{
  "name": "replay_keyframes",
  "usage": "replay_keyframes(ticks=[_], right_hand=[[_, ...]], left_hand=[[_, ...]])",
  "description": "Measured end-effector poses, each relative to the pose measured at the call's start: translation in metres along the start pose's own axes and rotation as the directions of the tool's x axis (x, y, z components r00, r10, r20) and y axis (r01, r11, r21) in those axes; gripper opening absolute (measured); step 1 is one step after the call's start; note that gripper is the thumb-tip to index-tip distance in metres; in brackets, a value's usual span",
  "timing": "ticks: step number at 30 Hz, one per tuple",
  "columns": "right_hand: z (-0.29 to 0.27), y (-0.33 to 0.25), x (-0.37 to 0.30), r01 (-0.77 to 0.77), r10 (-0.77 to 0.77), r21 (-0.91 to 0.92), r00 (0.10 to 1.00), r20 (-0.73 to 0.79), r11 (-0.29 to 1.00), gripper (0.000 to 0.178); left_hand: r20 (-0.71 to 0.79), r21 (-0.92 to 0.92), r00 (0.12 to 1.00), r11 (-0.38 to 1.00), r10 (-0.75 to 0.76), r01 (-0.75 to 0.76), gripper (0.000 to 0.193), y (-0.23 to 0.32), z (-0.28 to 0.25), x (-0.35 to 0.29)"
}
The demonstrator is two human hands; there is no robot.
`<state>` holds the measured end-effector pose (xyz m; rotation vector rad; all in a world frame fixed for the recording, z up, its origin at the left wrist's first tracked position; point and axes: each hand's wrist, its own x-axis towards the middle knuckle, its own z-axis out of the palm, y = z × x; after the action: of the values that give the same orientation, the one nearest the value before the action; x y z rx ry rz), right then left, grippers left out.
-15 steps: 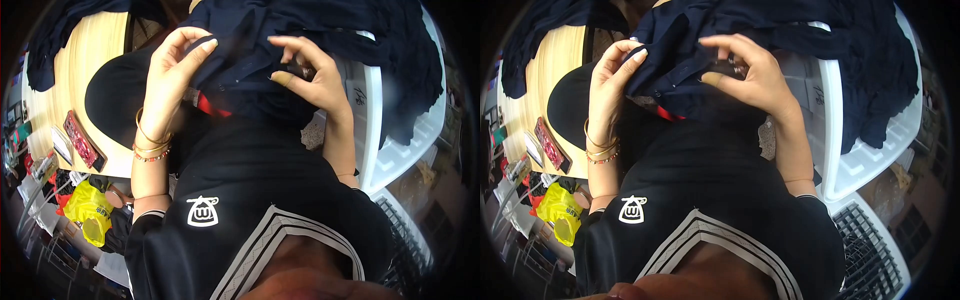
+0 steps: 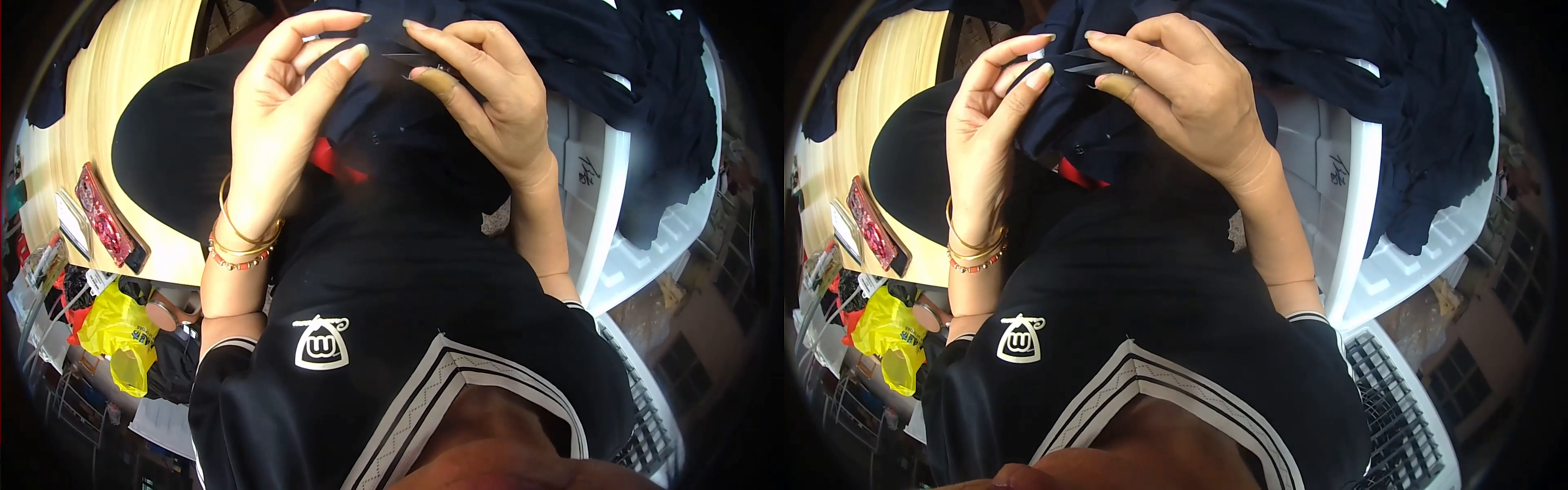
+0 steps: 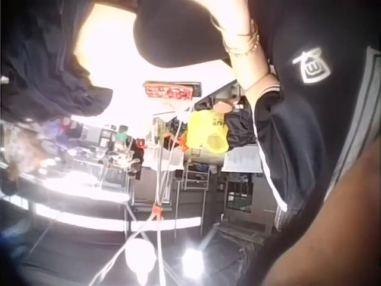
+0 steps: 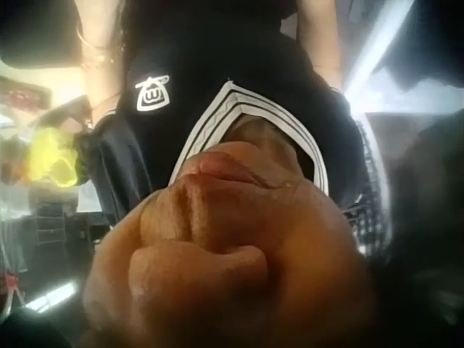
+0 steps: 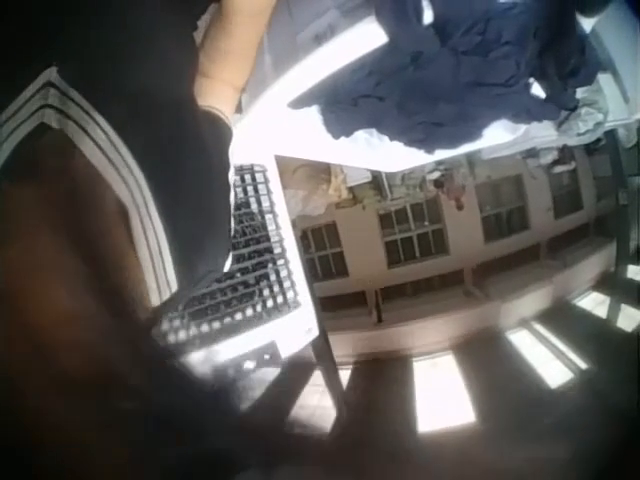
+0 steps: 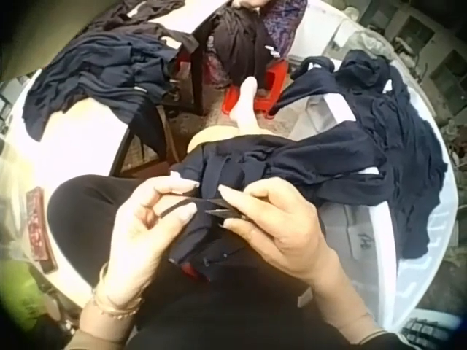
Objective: Trimming excess or loose threads from dark blue garments using a pair of thread snips.
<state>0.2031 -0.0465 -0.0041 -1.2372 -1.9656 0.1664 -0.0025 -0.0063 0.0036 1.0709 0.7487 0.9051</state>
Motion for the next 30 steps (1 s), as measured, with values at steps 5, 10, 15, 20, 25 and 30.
replay_keyframes(ticks=[5,10,15,20,25,30], right_hand=[[0.000,-0.002,0.002,0.005,-0.005,-0.007,1.000,0.013,1.000,0.036],[-0.002,0.001,0.001,0.033,-0.033,-0.091,0.999,0.001,0.995,0.033],[0.000,0.001,0.002,0.133,-0.144,-0.223,0.989,-0.030,0.966,0.031],[-0.001,0.000,0.001,0.115,-0.123,-0.202,0.992,-0.030,0.973,0.030],[-0.001,0.001,-0.001,0.104,-0.108,-0.178,0.994,-0.013,0.979,0.030],[-0.009,-0.002,0.002,-0.096,0.096,0.275,0.995,0.011,0.957,0.024]], left_hand=[[-0.037,0.076,0.999,0.997,0.028,-0.025,0.032,-0.005,-0.001,0.001],[-0.019,0.049,1.000,0.999,0.002,-0.001,0.033,-0.005,-0.002,0.001],[-0.022,0.051,1.000,0.999,-0.006,0.007,0.032,-0.006,-0.003,0.001],[0.001,-0.011,0.998,0.998,-0.056,0.056,0.032,-0.006,-0.004,0.001],[-0.016,0.032,1.000,0.999,-0.024,0.024,0.032,-0.007,-0.002,0.001],[0.011,-0.002,0.998,0.998,-0.055,0.055,0.030,-0.004,0.004,0.001]])
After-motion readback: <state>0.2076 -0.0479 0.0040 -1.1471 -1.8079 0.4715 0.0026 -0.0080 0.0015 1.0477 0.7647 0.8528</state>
